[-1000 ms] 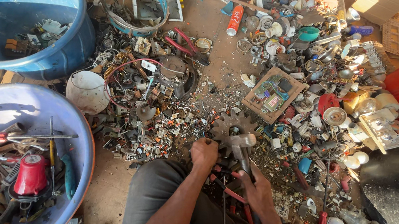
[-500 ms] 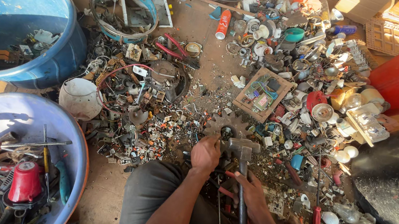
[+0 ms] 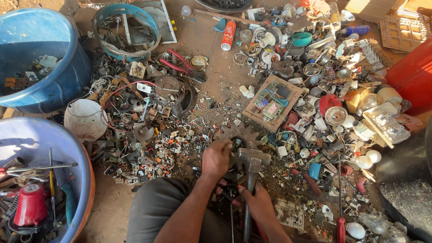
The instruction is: The person sits on the ground surrounded by electronic waste and uses a hammer and screwdriver to break apart small electronic components. They repeatedly strike the items against a metal gear to separate parts and place the resulting debris into a nearby basin.
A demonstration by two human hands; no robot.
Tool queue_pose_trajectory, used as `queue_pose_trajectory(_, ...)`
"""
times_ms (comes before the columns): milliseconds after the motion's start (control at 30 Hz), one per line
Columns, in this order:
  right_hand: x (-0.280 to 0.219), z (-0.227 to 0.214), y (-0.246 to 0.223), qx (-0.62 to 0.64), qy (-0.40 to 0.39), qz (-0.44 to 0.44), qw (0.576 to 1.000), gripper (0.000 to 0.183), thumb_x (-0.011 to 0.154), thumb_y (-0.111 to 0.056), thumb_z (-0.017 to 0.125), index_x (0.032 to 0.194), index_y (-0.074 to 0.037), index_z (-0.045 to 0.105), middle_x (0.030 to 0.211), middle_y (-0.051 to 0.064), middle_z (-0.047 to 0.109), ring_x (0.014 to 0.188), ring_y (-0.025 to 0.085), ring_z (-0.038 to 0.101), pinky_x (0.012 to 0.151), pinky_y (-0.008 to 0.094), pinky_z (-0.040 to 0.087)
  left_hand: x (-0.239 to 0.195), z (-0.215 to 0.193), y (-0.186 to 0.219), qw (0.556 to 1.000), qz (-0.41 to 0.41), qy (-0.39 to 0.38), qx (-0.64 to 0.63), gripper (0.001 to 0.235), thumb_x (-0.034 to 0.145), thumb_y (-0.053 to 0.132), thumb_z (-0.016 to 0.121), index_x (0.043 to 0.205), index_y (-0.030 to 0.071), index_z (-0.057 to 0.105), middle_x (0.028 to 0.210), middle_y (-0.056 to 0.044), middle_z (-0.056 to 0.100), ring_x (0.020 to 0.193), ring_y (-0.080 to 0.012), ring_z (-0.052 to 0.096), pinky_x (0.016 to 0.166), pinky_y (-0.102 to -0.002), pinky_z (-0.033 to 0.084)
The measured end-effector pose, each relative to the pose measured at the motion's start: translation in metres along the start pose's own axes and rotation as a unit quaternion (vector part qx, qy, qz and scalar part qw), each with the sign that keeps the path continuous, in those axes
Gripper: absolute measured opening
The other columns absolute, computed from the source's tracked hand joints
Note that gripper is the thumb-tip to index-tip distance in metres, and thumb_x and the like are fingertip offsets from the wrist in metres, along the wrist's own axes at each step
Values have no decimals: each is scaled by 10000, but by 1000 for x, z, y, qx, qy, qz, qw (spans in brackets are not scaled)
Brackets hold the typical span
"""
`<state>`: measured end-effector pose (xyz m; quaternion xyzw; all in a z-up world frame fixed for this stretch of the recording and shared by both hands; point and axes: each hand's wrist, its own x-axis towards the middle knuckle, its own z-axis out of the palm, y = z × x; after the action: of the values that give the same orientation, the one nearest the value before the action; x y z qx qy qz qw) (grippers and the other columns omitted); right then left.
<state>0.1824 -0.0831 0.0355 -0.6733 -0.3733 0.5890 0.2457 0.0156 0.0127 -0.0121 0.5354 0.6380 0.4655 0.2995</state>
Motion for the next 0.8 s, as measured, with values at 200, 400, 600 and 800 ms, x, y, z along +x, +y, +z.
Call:
queue_pose_trajectory(200,-9,-9,-15,-397,63,-30,915,409,948,-375,691,1167,-36,633,940,167,735,916,320,735,856,459,561,-2,-37,13,901,-253,-88,-343,182,1028,164,631,984,0,695,708,-41,599,541,-109,527,480,-276,465)
queue_pose_trajectory(400,-13,-14,-18,156,-26,-89,983,348,931,-133,610,1234,38,632,918,117,736,776,231,759,649,366,639,-60,-22,29,880,-261,-250,-309,170,990,126,671,1026,-32,719,720,-29,632,559,-94,505,478,-256,418)
queue_pose_trajectory(600,-8,-38,1,128,-3,-73,989,287,947,-96,653,1175,65,719,818,152,733,644,209,718,573,353,604,-65,-5,28,884,-280,-235,-291,197,966,155,706,1074,-3,753,761,-39,666,581,-98,509,507,-268,406)
queue_pose_trajectory(800,-100,-180,24,-218,372,-272,860,230,959,-183,774,1170,-93,778,960,92,775,777,161,715,654,287,562,-8,-28,19,982,-189,-15,10,294,887,268,781,1116,85,806,963,-106,798,784,-215,733,714,-376,577)
